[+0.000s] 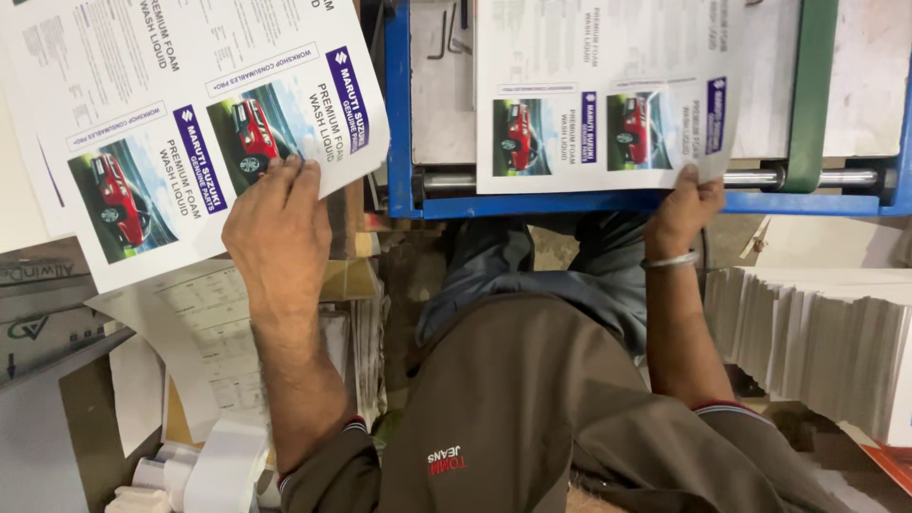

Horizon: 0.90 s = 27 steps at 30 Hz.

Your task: The person repeatedly picks up printed sheets from a stack on the left and feeds them one by one into a blue laminating or binding machine on the right. The sheets feature a red car image and text. The person handles the sheets by hand and maintains a steady rhythm throughout the clip.

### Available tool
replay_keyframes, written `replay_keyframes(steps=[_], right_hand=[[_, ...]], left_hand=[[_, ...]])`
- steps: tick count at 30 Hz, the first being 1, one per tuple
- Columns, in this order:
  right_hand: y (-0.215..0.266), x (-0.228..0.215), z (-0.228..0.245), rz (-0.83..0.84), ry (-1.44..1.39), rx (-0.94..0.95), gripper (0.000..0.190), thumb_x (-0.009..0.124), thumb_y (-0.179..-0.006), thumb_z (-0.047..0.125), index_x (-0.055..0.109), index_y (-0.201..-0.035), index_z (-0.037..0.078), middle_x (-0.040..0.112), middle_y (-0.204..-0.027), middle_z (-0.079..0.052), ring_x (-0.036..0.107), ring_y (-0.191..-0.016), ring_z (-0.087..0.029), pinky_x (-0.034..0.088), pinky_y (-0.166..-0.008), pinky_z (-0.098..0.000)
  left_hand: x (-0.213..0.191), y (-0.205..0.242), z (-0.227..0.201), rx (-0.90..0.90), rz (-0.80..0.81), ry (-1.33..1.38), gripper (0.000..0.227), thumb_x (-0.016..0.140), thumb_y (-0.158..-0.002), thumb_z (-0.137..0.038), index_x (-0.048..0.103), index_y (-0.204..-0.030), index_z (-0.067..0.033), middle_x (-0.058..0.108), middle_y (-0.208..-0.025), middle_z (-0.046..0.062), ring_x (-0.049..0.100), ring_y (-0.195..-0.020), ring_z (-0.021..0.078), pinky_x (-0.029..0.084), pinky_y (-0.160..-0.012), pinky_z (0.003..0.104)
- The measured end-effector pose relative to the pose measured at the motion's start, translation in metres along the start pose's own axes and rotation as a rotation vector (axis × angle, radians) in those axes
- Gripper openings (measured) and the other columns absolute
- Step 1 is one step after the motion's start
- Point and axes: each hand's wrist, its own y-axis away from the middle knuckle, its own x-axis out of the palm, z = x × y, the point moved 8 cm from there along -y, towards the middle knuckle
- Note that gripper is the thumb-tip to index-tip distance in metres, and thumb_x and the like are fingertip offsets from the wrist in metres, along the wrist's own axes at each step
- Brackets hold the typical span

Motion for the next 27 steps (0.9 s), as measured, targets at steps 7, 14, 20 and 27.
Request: replay_keyframes(steps=[7,14,20,27], right_hand=[[-0.048,0.043,-0.012,0.050,-0.228,0.224,0.027,0.062,-0.105,0.010,0.057,-0.124,-0.009,0.070,-0.112,-0.018,0.071,-0.097,-0.025,0.061,-0.089,-0.0380],[0.067,0.175,0.073,0.654,-0.133,0.609,0.051,0.049,-0.109,0.020,0.038,-0.150,-0.008,0.063,-0.134,-0.028,0.072,-0.113,-0.035,0.062,-0.100,-0.0452],[0.174,0.282,0.150,1.032,-0.461,0.688,0.050,0.053,-0.099,0.002,0.038,-0.146,0.007,0.058,-0.139,-0.004,0.065,-0.126,-0.018,0.063,-0.102,-0.0393],[0.089,0.241,0.090,0.460,-0.238,0.436,0.024,0.060,-0.100,-0.002,0.063,-0.123,-0.007,0.072,-0.111,-0.014,0.069,-0.094,-0.022,0.057,-0.079,-0.0335]], left_hand=[[-0.019,0.003,0.007,0.017,0.010,0.101,0.026,0.074,-0.092,-0.001,0.074,-0.118,-0.0009,0.075,-0.115,0.015,0.073,-0.103,0.0314,0.058,-0.088,0.041],[0.003,0.004,0.001,-0.294,-0.238,0.631,0.022,0.078,-0.099,-0.015,0.070,-0.092,0.0036,0.060,-0.071,0.008,0.052,-0.063,0.0133,0.040,-0.056,0.031],[0.044,-0.003,-0.045,-0.439,-0.136,0.844,0.026,0.063,-0.111,-0.017,0.066,-0.091,-0.0002,0.059,-0.071,0.007,0.053,-0.065,0.0136,0.044,-0.061,0.032],[0.021,-0.017,-0.057,0.093,-0.155,0.105,0.018,0.065,-0.095,-0.001,0.071,-0.112,-0.0013,0.074,-0.108,0.014,0.072,-0.093,0.0286,0.059,-0.080,0.040]])
